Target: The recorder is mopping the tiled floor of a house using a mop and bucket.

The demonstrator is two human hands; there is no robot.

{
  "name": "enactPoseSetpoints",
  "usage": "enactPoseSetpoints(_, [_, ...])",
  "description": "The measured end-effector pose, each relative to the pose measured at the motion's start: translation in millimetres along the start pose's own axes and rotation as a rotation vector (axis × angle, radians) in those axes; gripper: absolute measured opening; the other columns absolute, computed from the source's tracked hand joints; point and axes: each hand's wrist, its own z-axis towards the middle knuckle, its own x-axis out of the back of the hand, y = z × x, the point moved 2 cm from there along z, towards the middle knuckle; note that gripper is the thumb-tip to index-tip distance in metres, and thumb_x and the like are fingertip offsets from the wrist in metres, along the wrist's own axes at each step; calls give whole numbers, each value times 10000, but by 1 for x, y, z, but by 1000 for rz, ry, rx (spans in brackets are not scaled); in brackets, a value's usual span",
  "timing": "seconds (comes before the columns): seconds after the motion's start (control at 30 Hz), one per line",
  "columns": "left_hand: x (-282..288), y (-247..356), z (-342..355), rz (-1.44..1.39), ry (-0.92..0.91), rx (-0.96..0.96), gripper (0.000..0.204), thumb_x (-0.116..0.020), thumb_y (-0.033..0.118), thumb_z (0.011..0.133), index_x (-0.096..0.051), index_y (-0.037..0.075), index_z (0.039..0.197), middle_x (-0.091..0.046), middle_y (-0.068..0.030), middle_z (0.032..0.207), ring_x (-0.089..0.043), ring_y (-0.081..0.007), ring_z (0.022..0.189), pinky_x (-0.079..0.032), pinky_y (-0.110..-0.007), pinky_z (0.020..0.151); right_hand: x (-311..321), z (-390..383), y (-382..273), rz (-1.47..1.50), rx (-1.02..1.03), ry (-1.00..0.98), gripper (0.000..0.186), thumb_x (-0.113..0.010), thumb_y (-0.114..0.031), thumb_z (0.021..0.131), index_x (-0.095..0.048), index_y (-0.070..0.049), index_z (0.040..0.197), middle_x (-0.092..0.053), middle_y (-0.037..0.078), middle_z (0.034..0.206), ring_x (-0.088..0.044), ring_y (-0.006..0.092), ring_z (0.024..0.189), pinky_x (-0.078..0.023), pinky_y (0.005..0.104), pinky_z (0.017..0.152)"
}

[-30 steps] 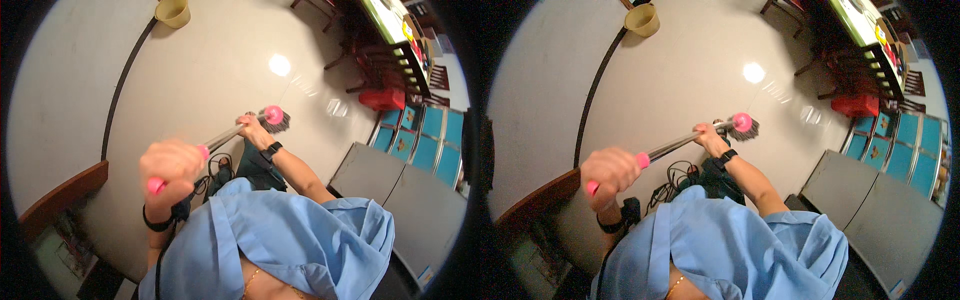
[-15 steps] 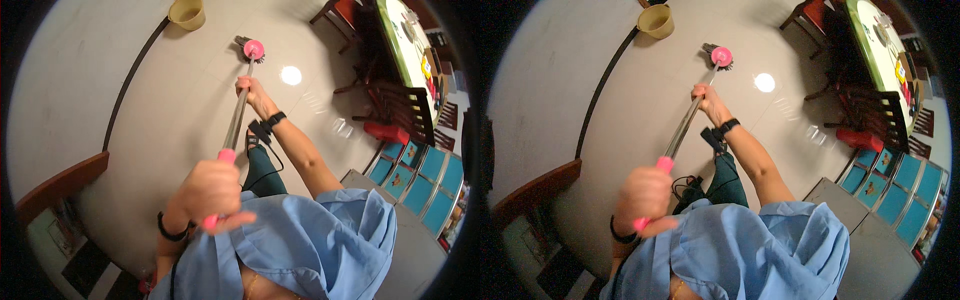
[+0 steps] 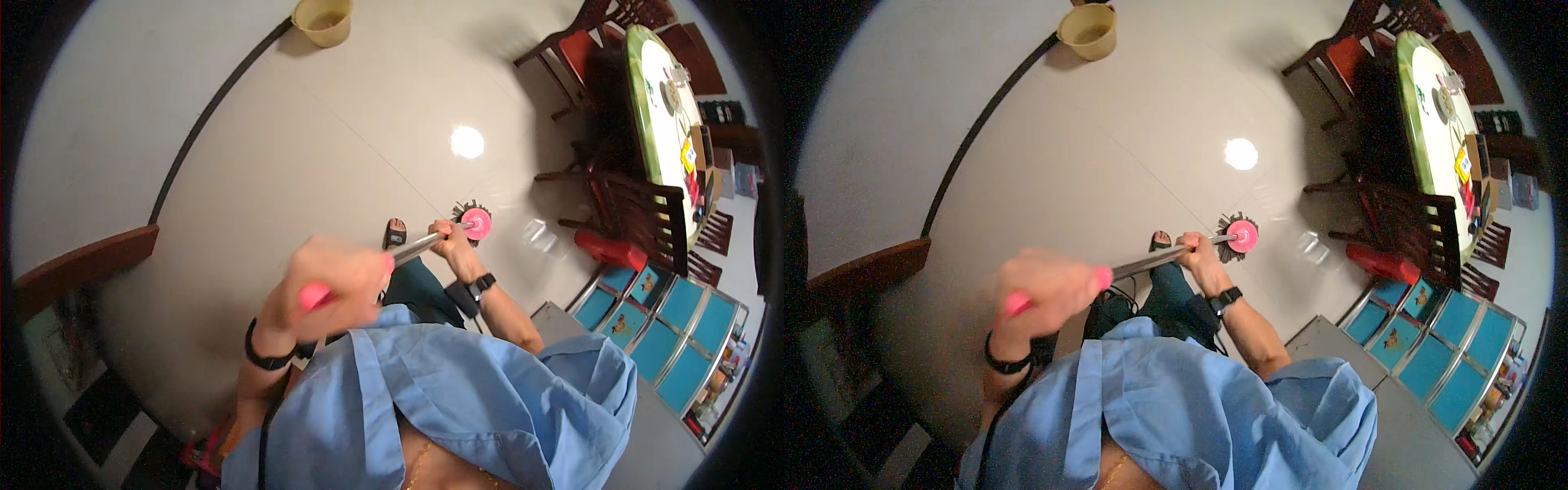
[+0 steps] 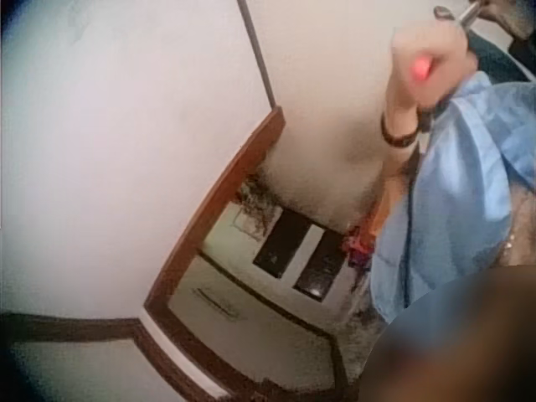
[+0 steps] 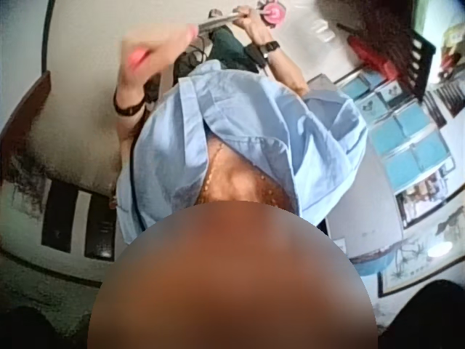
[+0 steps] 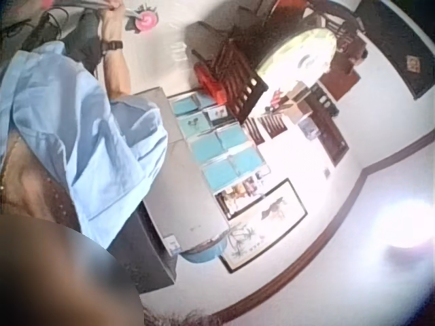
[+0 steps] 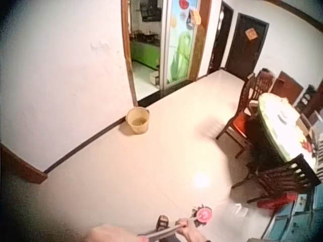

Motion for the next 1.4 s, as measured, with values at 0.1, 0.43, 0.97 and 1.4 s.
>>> enactPoseSetpoints(0.1, [0, -41, 24, 19, -86, 58, 251, -568, 42, 712, -382, 0, 551, -353, -75, 490, -353, -213, 450, -312, -289, 450, 10, 49, -73, -52, 135, -21, 248, -359, -48, 790, -299, -111, 558, -291, -23, 458, -296, 89, 356, -280, 203, 322])
enactPoseSetpoints(0.43, [-6, -39, 29, 234, -54, -178, 354, -612, -44, 588, -302, 64, 455, -274, -58, 443, -304, -228, 399, -234, -321, 407, -150, 79, -21, -389, 22, -298, 279, -365, -32, 802, -285, -127, 553, -300, -22, 471, -308, 92, 364, -290, 196, 329])
enactPoseSetpoints(0.97, [-56, 108, -163, 192, 339, -434, 390, -633, 195, 772, -400, 79, 482, -413, -43, 458, -430, -185, 392, -382, -308, 413, -80, 46, 128, -1129, -129, -326, 195, -472, -45, 746, -417, -39, 559, -462, 93, 572, -515, 235, 626, -448, 322, 674])
enactPoseSetpoints(1.4, [-233, 188, -429, 512, 768, -480, 320, -569, 363, 785, -507, 115, 593, -499, -6, 478, -527, -109, 439, -504, -300, 541, 337, 18, 257, -1273, -795, 413, 143, -434, 10, 691, -410, -45, 561, -419, 83, 538, -453, 240, 547, -425, 371, 636])
